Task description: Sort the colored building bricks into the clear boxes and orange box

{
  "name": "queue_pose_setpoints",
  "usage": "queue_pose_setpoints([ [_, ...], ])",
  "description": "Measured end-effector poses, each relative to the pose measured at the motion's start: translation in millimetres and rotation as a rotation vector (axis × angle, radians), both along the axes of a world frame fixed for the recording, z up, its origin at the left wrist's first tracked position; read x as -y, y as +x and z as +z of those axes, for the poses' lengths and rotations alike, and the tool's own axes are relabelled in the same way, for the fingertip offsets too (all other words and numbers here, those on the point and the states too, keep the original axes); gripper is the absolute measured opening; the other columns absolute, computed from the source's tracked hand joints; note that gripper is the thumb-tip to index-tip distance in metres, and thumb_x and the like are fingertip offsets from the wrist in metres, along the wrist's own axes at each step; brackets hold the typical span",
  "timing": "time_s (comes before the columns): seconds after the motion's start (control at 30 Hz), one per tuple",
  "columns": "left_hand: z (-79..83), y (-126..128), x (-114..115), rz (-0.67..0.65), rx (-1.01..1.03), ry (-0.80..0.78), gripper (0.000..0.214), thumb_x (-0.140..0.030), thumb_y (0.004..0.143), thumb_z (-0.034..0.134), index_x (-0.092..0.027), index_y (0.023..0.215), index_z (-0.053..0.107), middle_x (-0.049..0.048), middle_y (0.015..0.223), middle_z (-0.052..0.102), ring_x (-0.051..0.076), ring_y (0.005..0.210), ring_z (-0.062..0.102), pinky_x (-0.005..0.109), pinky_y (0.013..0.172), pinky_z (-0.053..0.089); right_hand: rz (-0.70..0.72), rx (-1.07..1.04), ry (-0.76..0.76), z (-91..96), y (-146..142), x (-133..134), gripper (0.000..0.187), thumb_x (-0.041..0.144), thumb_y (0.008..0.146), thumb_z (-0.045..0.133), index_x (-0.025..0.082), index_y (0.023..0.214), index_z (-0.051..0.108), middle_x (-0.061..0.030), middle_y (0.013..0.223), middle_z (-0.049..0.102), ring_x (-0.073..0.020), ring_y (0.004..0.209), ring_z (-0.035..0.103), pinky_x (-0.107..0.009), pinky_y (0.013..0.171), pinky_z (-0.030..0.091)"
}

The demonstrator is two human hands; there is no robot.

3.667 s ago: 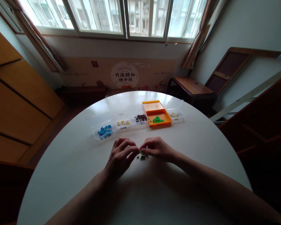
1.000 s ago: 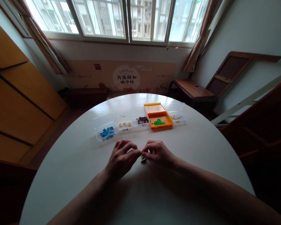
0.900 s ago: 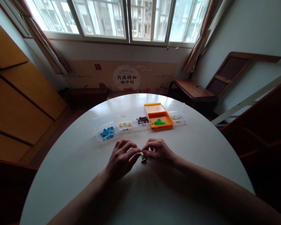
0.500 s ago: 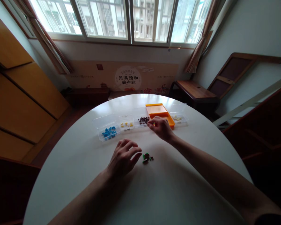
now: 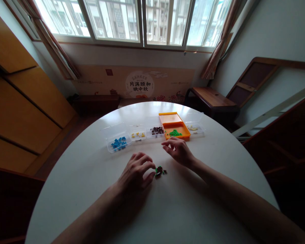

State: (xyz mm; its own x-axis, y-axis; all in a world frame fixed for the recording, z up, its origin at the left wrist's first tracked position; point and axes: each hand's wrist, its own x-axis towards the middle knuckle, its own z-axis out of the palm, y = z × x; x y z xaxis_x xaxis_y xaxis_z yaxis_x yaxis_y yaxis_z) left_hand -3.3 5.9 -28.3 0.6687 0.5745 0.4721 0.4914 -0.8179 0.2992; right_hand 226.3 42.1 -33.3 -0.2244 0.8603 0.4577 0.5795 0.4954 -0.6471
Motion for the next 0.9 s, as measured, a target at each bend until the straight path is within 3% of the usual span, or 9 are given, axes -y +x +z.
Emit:
queue_pose_setpoints([
  [0.23, -1.0, 8.6, 0.6, -0.001, -0.101, -0.041, 0.016, -0.016, 0.087, 0.054, -0.024, 0.096, 0.065, 0.0032, 0.096, 0.064, 0.018, 0.091, 0.051, 0.035, 0.086, 0.039, 0.078, 0.030, 0.000, -7.7, 3.3, 19.0, 0.013, 0.022, 0.086, 0.060, 0.019, 0.092, 0.072, -0.0042, 0.085, 0.067, -0.0132, 0.071, 0.061, -0.025, 0.069, 0.046],
  [0.53, -2.1, 9.4, -3.0, 0.004, -0.119, -0.014, 0.018, -0.025, 0.095, 0.049, -0.020, 0.084, 0.062, 0.0036, 0.090, 0.063, 0.017, 0.087, 0.051, 0.033, 0.083, 0.038, 0.092, 0.003, -0.036, -6.9, -1.0, 24.0, 0.013, 0.022, 0.086, 0.060, 0.018, 0.087, 0.072, -0.0029, 0.079, 0.065, -0.0113, 0.066, 0.057, -0.023, 0.065, 0.044],
  [0.77, 1.4, 7.8, -4.9, 0.102, 0.014, 0.163, 0.012, -0.019, 0.093, 0.052, -0.019, 0.083, 0.060, 0.0026, 0.085, 0.064, 0.017, 0.085, 0.051, 0.032, 0.078, 0.037, 0.323, -0.026, -0.169, -4.8, -10.9, 28.1, 0.014, 0.025, 0.085, 0.062, 0.017, 0.081, 0.073, -0.0017, 0.073, 0.063, -0.0082, 0.057, 0.052, -0.019, 0.058, 0.042],
  [0.9, 4.3, 8.9, -4.5, 0.104, 0.050, 0.213, 0.010, -0.018, 0.092, 0.053, -0.019, 0.084, 0.060, 0.0024, 0.083, 0.065, 0.017, 0.085, 0.051, 0.032, 0.078, 0.037, 0.346, -0.049, -0.160, -3.8, -15.1, 30.1, 0.018, 0.025, 0.086, 0.060, 0.016, 0.078, 0.072, -0.0025, 0.072, 0.063, -0.0089, 0.059, 0.053, -0.020, 0.059, 0.042],
])
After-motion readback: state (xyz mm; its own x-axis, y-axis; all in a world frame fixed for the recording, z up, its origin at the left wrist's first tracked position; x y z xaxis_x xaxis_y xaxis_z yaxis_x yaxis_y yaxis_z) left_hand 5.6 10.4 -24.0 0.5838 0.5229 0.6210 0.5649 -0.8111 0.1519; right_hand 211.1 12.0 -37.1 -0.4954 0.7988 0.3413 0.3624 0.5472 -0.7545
